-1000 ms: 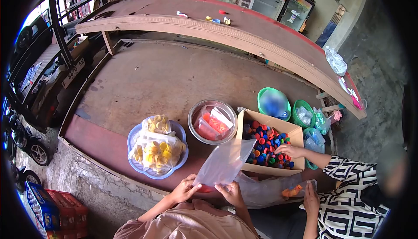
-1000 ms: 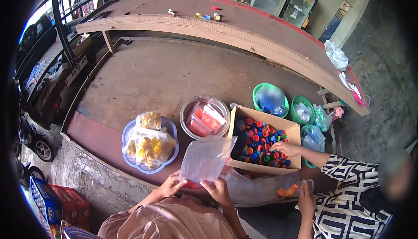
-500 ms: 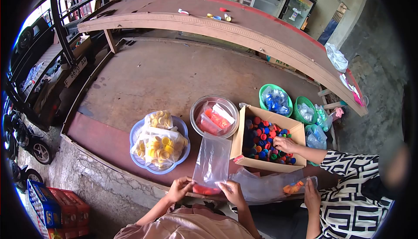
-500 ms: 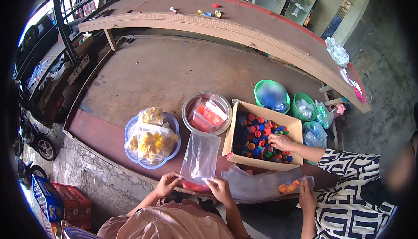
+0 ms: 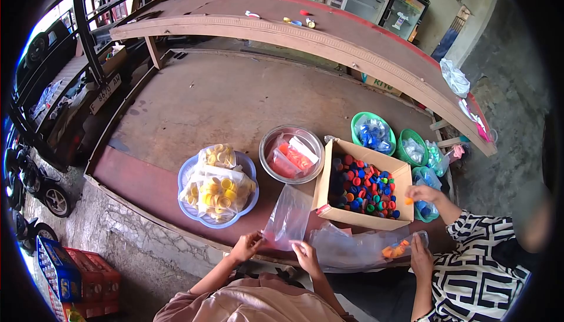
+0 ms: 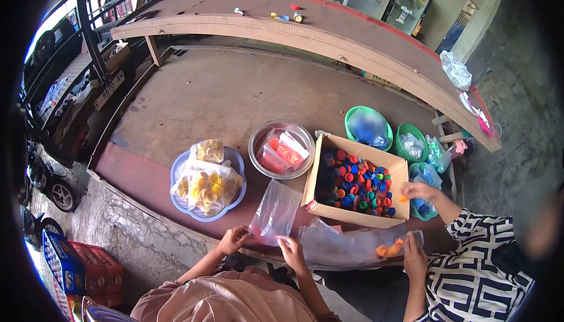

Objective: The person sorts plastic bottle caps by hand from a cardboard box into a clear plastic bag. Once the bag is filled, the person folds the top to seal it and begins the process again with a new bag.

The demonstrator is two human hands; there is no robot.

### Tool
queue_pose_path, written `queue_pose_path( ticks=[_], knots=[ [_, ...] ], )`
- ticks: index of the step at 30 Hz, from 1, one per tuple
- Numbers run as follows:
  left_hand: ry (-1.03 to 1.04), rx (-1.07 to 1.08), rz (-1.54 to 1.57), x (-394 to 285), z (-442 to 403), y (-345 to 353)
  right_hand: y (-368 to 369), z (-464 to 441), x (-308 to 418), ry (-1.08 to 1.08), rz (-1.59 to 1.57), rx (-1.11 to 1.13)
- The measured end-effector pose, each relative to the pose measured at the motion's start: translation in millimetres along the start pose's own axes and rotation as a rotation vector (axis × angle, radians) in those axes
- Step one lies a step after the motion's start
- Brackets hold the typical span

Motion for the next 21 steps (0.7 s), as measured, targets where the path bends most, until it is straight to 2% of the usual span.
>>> queue_pose_path(
  ticks=[3,6,9,12,15,18,21],
  knots=[
    [-0.006,0.049,0.014,-12,12,4,-3,7,7,0.091,0.089,0.041],
    [-0.017,0.039,-0.1,-9,10,7,-4,5,-9,0.126,0.319,-0.004],
    [-0.032,0.006,-0.117,-5,6,6,-3,2,-30,0.221,0.338,-0.015],
    [-0.159,-0.016,0.013,9,2,8,-1,-2,-33,0.1,0.33,-0.074],
    [-0.16,-0.066,-0.095,5,0,5,0,2,-40,0.312,0.322,-0.101],
    [0.185,-0.177,-0.199,-7,-5,7,1,-4,-51,0.107,0.427,-0.209],
    [0.152,-0.074,-0.173,-6,-7,15,3,-4,-46,0.368,0.146,-0.074]
  ],
)
Point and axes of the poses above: each hand's wrist, its own z-axis away from the middle knuckle, its own y-axis out of the palm, x = y × z, the point moved 7 cm from there along -z, towards the middle knuckle, and after that the axes turned 7 degrees about -x, right-handed, at the moved point
